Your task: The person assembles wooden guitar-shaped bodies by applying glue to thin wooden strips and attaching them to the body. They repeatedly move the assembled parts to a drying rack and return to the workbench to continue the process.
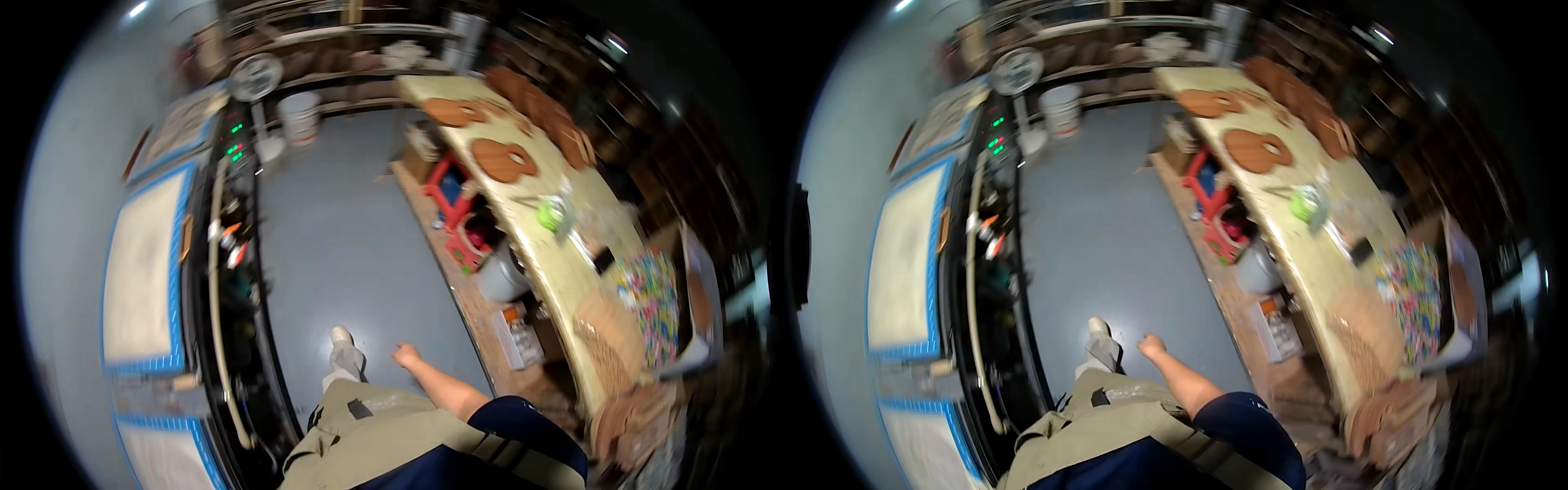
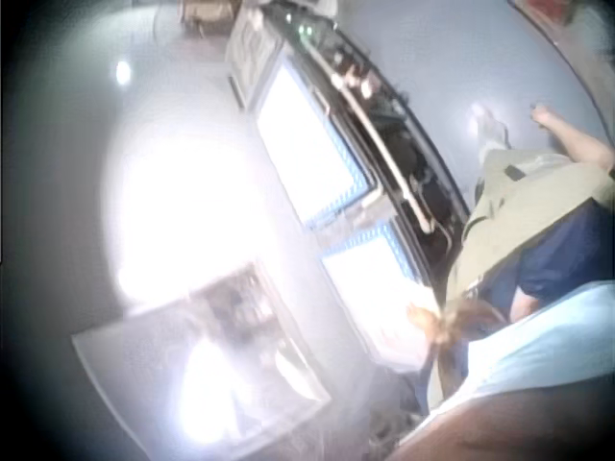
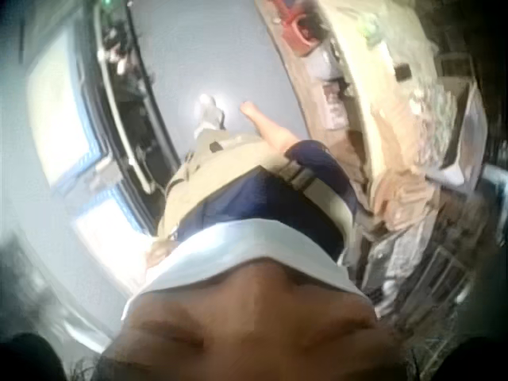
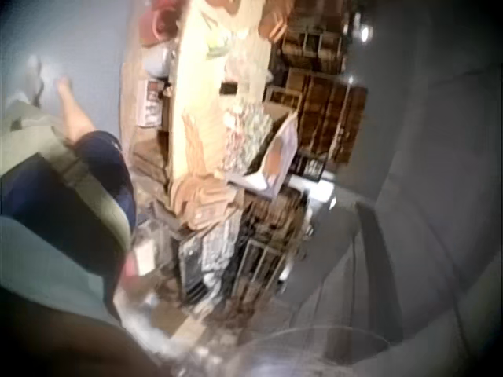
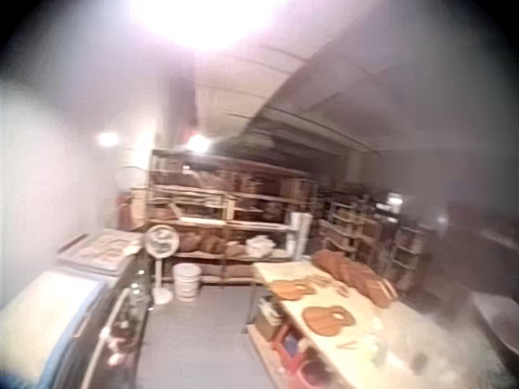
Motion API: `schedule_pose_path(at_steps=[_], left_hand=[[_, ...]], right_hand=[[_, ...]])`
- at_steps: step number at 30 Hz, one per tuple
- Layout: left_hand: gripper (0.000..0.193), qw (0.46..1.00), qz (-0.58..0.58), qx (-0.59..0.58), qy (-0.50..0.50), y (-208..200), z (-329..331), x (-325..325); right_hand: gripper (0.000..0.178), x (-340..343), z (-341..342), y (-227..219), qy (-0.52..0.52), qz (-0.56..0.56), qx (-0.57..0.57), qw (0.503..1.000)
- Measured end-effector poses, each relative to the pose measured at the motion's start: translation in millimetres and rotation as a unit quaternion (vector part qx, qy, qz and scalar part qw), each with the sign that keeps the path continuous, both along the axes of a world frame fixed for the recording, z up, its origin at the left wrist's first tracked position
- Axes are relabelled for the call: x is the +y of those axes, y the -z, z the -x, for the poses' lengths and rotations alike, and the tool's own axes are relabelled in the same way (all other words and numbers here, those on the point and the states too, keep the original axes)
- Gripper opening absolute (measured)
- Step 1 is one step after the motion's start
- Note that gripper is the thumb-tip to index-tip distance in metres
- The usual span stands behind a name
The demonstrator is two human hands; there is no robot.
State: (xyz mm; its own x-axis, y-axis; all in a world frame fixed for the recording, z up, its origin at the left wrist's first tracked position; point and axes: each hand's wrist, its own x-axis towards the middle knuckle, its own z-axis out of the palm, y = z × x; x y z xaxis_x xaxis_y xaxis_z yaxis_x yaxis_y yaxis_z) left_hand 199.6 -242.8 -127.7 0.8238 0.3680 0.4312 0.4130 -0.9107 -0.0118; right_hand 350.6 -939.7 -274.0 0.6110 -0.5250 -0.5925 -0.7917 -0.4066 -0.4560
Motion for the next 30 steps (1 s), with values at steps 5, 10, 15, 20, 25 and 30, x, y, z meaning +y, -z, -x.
schedule_pose_path(at_steps=[5,10,15,20,25,30], left_hand=[[0.037,0.992,-0.019,-0.091,0.083,-28.6,-205.8,-55.0],[0.038,0.966,0.020,-0.158,0.201,-31.6,-391.2,-108.8],[0.039,0.924,0.103,-0.222,0.295,-5.3,-536.7,-220.1],[0.037,0.754,0.332,0.037,0.565,-27.9,-640.6,-564.2],[0.037,0.569,0.401,0.170,0.698,-51.1,-613.1,-842.4],[0.035,0.415,0.389,0.273,0.776,-74.0,-562.8,-1039.1]], right_hand=[[0.054,-69.9,-14.0,-1.5,0.109,-0.021,-0.015,0.994],[0.044,-136.7,-38.1,-14.9,0.228,-0.098,0.051,0.967],[0.041,-203.7,-64.6,-56.4,0.193,0.067,-0.077,0.976],[0.026,-247.3,-33.4,-106.6,0.372,0.082,-0.340,0.860],[0.022,-318.3,58.0,-206.6,0.499,0.462,-0.193,0.708],[0.030,-364.7,149.3,-218.5,0.485,0.606,0.110,0.621]])
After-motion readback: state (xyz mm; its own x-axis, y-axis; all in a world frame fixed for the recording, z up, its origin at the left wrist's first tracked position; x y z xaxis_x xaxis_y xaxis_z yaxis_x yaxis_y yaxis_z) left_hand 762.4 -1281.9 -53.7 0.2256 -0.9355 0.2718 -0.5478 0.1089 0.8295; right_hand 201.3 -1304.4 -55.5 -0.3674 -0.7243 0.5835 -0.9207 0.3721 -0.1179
